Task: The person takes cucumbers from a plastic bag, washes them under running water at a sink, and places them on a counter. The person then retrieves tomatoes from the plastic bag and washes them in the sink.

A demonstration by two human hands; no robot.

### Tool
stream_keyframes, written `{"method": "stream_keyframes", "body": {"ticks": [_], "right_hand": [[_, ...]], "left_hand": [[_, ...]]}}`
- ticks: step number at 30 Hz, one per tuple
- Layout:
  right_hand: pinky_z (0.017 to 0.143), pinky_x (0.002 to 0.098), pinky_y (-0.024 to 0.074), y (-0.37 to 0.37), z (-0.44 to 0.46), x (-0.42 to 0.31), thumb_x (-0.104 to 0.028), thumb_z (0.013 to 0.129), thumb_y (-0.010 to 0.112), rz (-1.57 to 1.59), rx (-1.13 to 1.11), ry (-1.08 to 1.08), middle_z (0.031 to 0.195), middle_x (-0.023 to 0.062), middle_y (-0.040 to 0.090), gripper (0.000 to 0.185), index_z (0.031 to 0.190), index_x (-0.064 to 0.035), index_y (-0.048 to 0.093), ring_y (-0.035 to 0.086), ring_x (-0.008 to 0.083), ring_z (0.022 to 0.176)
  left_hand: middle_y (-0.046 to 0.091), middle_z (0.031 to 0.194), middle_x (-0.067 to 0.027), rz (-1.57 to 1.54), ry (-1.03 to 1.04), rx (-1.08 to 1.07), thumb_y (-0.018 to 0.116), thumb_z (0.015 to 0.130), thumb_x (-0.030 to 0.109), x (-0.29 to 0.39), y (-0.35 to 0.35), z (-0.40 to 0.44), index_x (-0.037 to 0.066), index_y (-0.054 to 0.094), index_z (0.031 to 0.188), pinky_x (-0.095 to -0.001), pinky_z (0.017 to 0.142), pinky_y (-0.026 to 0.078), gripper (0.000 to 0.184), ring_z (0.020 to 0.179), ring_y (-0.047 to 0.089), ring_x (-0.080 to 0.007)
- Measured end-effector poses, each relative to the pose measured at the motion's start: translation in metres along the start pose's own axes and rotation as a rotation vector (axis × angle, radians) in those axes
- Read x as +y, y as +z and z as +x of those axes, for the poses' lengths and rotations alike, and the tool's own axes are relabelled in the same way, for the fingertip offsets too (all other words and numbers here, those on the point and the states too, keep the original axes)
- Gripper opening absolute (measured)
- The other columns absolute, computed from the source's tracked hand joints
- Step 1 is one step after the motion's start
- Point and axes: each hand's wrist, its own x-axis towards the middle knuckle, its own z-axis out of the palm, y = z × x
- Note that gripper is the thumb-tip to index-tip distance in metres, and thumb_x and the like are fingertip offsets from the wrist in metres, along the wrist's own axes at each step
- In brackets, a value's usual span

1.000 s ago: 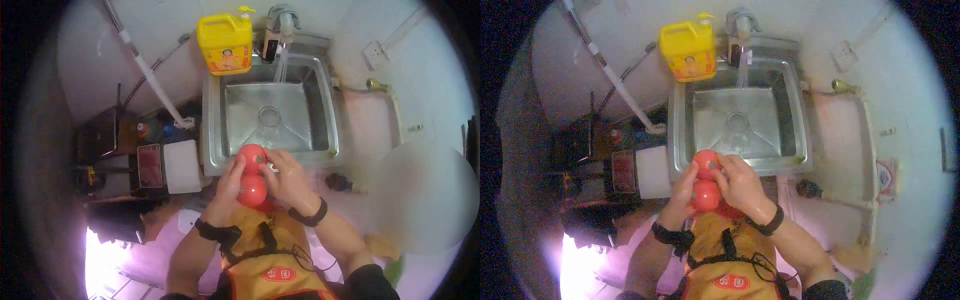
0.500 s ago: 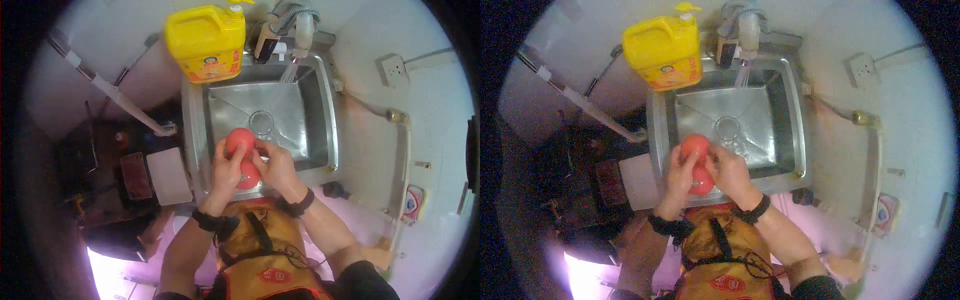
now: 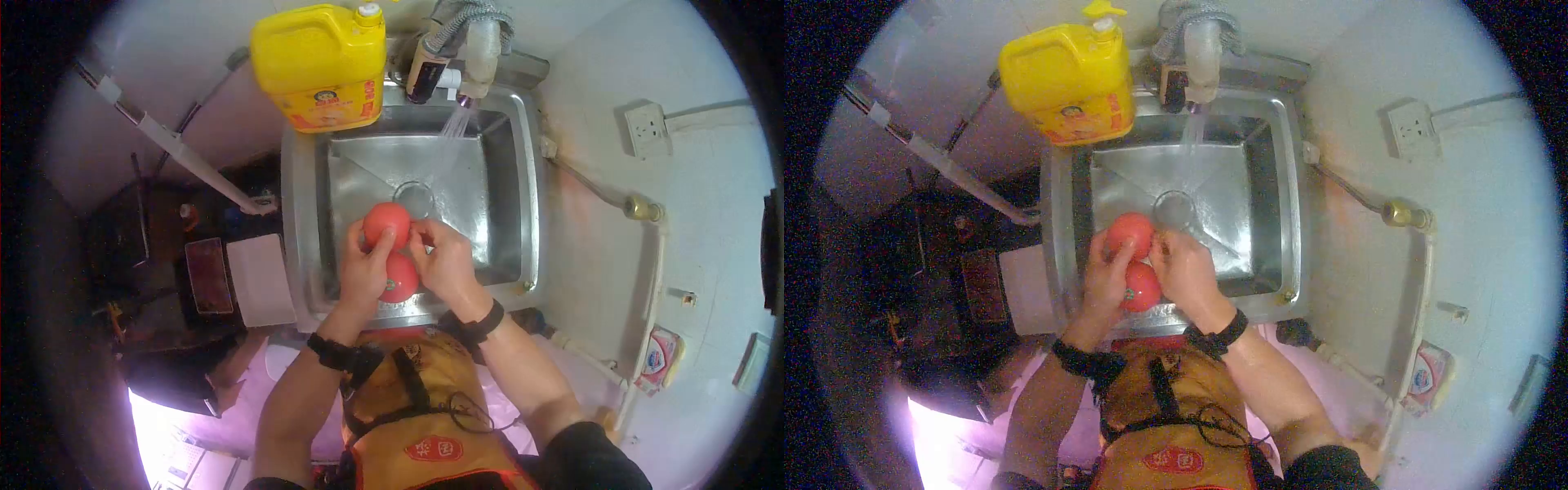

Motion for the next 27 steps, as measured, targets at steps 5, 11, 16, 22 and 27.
{"method": "stream_keyframes", "body": {"ticks": [5,11,16,22,27], "right_hand": [[0.068,0.0451,0.0531,-0.006,-0.002,0.002,-0.009,0.087,0.064,0.080,0.045,-0.166,0.087,0.0203,0.065,0.009,0.089,-0.0007,0.063,0.064,0.0396,0.078],[0.062,0.0374,0.0541,-0.012,0.001,0.010,-0.005,0.083,0.068,-0.081,0.024,-0.197,0.083,0.0160,0.066,0.010,0.091,-0.0014,0.064,0.067,0.0304,0.072],[0.063,0.0457,0.0498,-0.006,0.004,0.019,-0.012,0.087,0.064,0.042,0.047,-0.105,0.080,0.0203,0.060,0.011,0.088,-0.0019,0.060,0.061,0.0416,0.073],[0.065,0.0431,0.0511,-0.013,0.007,0.013,-0.011,0.088,0.063,0.101,0.024,0.064,0.083,0.0210,0.064,0.011,0.091,-0.0005,0.063,0.064,0.0396,0.075],[0.066,0.0331,0.0520,-0.018,0.004,0.011,-0.007,0.088,0.065,0.108,0.008,0.020,0.088,0.0168,0.067,0.014,0.100,0.0007,0.066,0.067,0.0249,0.075]], "left_hand": [[0.060,0.118,-0.0111,0.078,0.063,-0.027,0.069,0.092,0.028,0.001,0.002,-0.002,0.005,0.049,0.129,-0.0323,0.089,0.049,0.048,0.105,0.059,-0.0194],[0.063,0.114,-0.0102,-0.012,-0.011,-0.048,0.070,0.092,0.028,0.000,0.009,-0.004,0.004,0.049,0.129,-0.0317,0.087,0.050,0.050,0.101,0.060,-0.0180],[0.063,0.113,-0.0096,-0.097,-0.098,-0.109,0.070,0.091,0.028,0.002,0.005,0.001,0.004,0.048,0.131,-0.0321,0.083,0.051,0.051,0.100,0.060,-0.0171],[0.062,0.114,-0.0074,-0.162,-0.199,-0.194,0.069,0.092,0.029,0.008,0.000,0.006,0.005,0.049,0.132,-0.0313,0.081,0.052,0.050,0.100,0.060,-0.0153],[0.060,0.117,-0.0071,-0.190,-0.218,-0.220,0.067,0.093,0.031,0.000,-0.001,0.016,0.005,0.050,0.131,-0.0305,0.081,0.051,0.049,0.102,0.059,-0.0152]]}}
